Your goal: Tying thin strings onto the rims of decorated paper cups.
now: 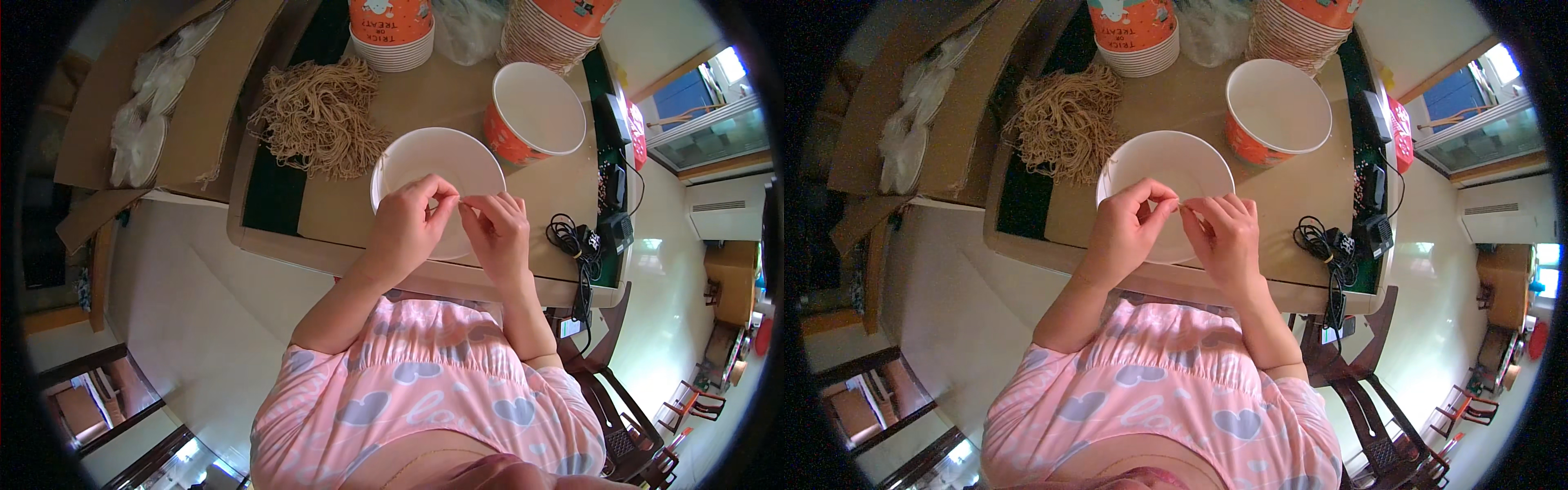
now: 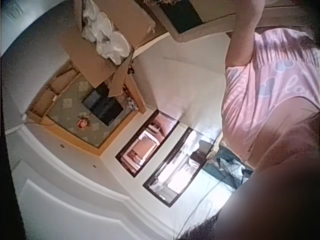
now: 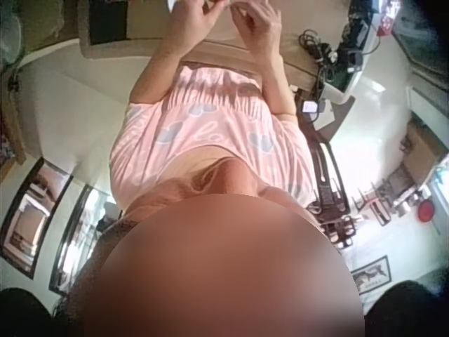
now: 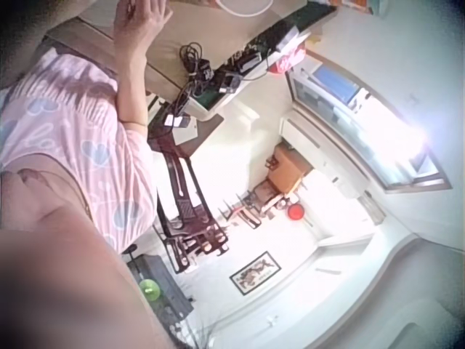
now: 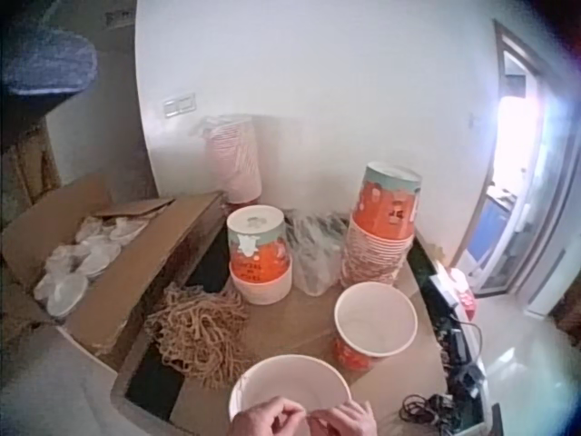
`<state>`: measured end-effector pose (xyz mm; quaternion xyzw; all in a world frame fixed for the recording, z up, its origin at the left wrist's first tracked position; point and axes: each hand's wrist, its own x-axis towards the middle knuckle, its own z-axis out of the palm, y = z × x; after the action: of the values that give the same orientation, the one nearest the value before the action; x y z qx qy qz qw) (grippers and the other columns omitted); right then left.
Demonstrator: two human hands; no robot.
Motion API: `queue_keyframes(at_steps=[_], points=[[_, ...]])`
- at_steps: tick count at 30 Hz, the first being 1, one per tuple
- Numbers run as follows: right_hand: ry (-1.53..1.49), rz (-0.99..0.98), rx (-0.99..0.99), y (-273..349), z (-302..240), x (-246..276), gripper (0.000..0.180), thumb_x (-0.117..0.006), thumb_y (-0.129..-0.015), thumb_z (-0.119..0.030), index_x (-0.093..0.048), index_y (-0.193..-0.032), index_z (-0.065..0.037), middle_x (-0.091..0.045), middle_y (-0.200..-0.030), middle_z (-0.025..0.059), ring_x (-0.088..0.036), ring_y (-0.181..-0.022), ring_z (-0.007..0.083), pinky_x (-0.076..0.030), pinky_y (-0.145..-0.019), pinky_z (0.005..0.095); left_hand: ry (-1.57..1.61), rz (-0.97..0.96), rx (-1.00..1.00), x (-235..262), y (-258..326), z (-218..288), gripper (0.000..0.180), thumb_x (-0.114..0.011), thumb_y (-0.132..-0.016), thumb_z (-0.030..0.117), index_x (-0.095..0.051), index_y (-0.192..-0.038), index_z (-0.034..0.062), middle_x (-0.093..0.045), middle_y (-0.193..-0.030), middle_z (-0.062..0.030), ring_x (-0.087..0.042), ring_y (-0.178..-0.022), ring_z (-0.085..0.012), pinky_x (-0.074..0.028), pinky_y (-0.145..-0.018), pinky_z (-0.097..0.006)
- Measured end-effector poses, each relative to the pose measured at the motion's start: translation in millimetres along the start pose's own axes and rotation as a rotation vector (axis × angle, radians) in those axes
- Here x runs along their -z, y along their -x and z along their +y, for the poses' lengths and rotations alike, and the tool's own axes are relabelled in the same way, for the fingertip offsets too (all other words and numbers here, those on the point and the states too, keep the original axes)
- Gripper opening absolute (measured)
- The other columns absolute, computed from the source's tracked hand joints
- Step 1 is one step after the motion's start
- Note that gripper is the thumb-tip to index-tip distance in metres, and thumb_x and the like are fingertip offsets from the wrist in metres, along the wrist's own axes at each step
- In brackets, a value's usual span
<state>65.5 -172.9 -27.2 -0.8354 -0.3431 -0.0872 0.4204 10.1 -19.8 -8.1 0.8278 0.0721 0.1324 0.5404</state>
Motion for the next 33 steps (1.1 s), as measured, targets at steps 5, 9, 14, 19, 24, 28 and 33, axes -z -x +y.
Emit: queue_keyframes(at_steps=[5, 9, 14, 19, 24, 28, 33], points=[[0.048, -0.034, -0.002, -0.1, -0.9, -0.1, 0.017, -0.072, -0.078, -0.012, -0.065, -0.093, -0.01, -0.056, -0.064, 0.0007, -0.051, -0.058, 0.0179, -0.038, -0.074, 0.0326, -0.034, -0.003, -0.001, 0.9, 1.4, 1.0, 0.007, -0.065, -0.086, 0.007, -0.062, -0.089, 0.002, -0.067, -0.081, -0.0114, -0.064, -0.066, -0.0254, -0.049, -0.059, -0.033], [0.087, 0.045, 0.003, -0.7, -0.2, -1.6, 0.025, -0.073, -0.077, -0.014, -0.062, -0.099, -0.009, -0.061, -0.078, 0.003, -0.057, -0.074, 0.0206, -0.039, -0.078, 0.0338, -0.053, 0.031, -0.043, 0.1, 2.5, -1.9, 0.007, -0.065, -0.086, 0.007, -0.061, -0.089, 0.0019, -0.066, -0.08, -0.0116, -0.065, -0.068, -0.0266, -0.049, -0.06, -0.034], [0.019, 0.133, 0.063, -2.7, -10.8, -2.2, 0.023, -0.073, -0.075, -0.008, -0.06, -0.095, -0.008, -0.063, -0.089, 0.0048, -0.06, -0.083, 0.0238, -0.042, -0.077, 0.0354, -0.007, -0.015, -0.021, 1.5, 2.6, -2.2, 0.007, -0.064, -0.087, 0.007, -0.061, -0.09, 0.0019, -0.065, -0.079, -0.0125, -0.065, -0.07, -0.0274, -0.05, -0.061, -0.035], [-0.08, 0.073, -0.021, 0.0, -8.5, -8.1, 0.017, -0.07, -0.078, -0.003, -0.059, -0.09, -0.007, -0.06, -0.075, 0.0037, -0.056, -0.062, 0.02, -0.043, -0.066, 0.0314, 0.014, 0.016, -0.009, 0.5, 2.3, -5.6, 0.008, -0.064, -0.087, 0.007, -0.059, -0.091, 0.0018, -0.065, -0.079, -0.0132, -0.065, -0.07, -0.0277, -0.049, -0.061, -0.035], [-0.072, 0.029, -0.055, -3.2, -12.4, -6.3, 0.015, -0.069, -0.078, -0.002, -0.058, -0.085, -0.008, -0.057, -0.072, 0.0028, -0.052, -0.059, 0.0184, -0.041, -0.064, 0.0308, 0.022, 0.017, -0.012, 1.8, 1.3, -8.0, 0.008, -0.063, -0.089, 0.008, -0.058, -0.091, 0.0021, -0.064, -0.079, -0.0137, -0.065, -0.071, -0.0288, -0.05, -0.061, -0.036], [-0.052, 0.026, -0.033, -4.4, -12.7, -6.3, 0.014, -0.069, -0.078, -0.003, -0.058, -0.085, -0.008, -0.058, -0.072, 0.0025, -0.052, -0.059, 0.0183, -0.04, -0.065, 0.0311, -0.02, 0.025, -0.031, 2.6, 1.1, -6.7, 0.009, -0.061, -0.09, 0.009, -0.056, -0.092, 0.0026, -0.064, -0.078, -0.0142, -0.065, -0.071, -0.0303, -0.05, -0.062, -0.037], [-0.018, -0.007, -0.008, -4.6, -14.8, -4.7, 0.01, -0.069, -0.079, -0.005, -0.062, -0.086, -0.008, -0.057, -0.07, 0.0026, -0.054, -0.06, 0.018, -0.04, -0.066, 0.0318, -0.044, 0.022, -0.024, 4.1, 1.7, -4.9, 0.008, -0.059, -0.091, 0.01, -0.055, -0.093, 0.003, -0.064, -0.078, -0.0142, -0.065, -0.071, -0.0312, -0.05, -0.062, -0.038]])
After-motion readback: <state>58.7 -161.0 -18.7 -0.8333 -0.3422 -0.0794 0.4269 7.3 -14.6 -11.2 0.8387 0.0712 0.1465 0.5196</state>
